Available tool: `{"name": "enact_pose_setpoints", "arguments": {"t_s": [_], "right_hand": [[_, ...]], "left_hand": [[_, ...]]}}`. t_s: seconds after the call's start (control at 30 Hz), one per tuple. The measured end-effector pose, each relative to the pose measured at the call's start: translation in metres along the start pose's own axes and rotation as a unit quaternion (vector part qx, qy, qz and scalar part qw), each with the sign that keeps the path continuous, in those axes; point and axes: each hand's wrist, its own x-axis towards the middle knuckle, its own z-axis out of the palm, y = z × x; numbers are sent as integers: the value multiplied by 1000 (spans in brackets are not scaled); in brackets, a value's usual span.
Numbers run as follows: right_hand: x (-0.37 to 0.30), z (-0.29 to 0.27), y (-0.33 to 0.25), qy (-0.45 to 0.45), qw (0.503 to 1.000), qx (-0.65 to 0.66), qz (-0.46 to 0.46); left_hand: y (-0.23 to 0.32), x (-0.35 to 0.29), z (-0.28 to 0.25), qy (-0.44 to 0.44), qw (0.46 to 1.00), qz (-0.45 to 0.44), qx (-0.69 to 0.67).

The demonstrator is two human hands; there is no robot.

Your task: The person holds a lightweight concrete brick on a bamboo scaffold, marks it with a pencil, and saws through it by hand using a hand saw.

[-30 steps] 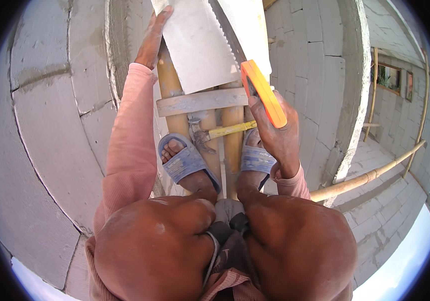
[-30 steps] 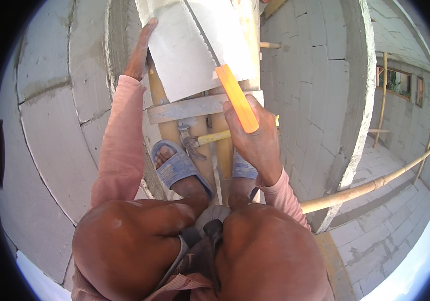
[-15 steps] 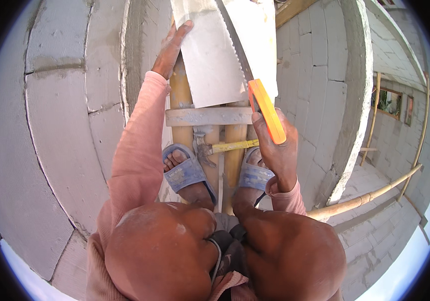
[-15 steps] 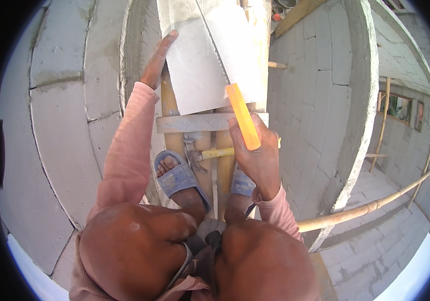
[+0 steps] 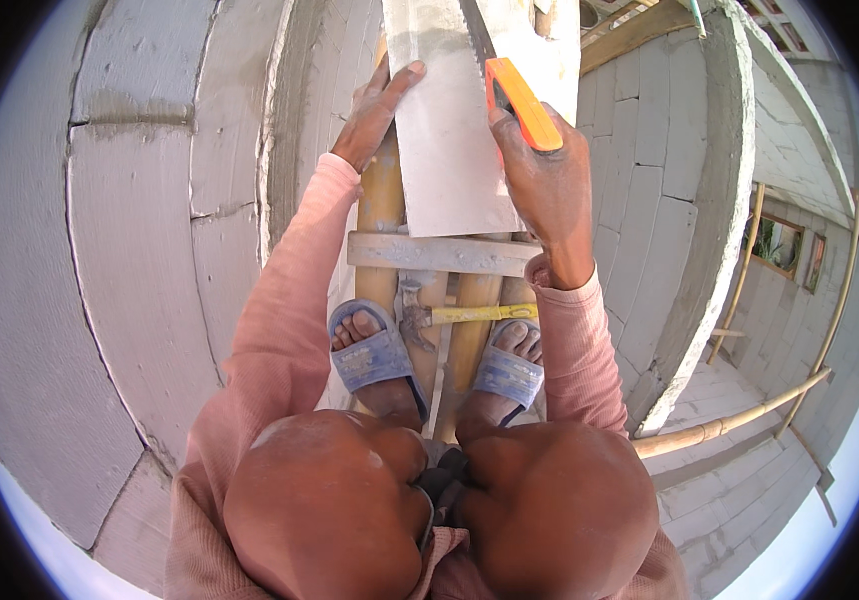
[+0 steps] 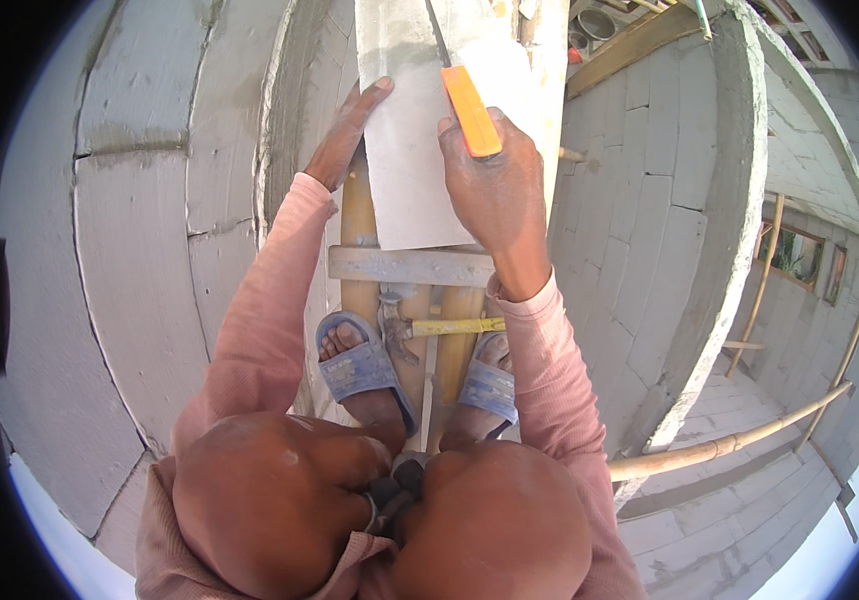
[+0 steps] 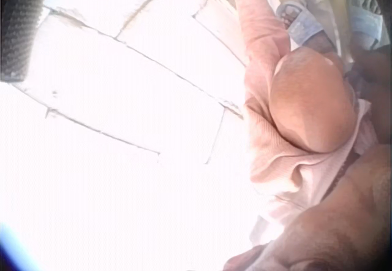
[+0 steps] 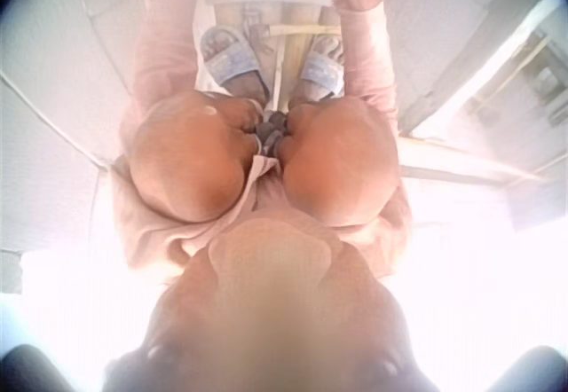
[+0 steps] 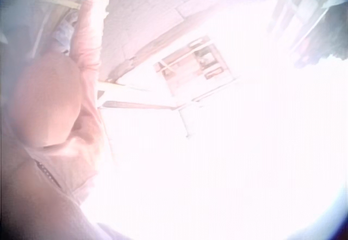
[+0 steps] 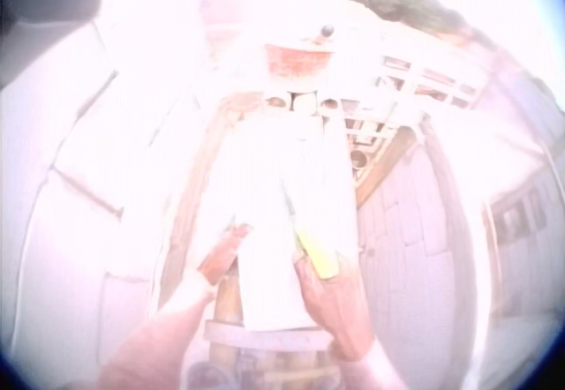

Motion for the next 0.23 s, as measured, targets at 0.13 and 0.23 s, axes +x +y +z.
{"name": "enact_pose_setpoints", "arguments": {"t_s": [0.13, 0.23], "right_hand": [[54, 12, -15, -2, 998, -22, -61], [80, 18, -20, -28, 1000, -6, 4]], "left_hand": [[-13, 9, -8, -11, 1000, -11, 25], [-25, 12, -9, 29, 991, -37, 123]]}}
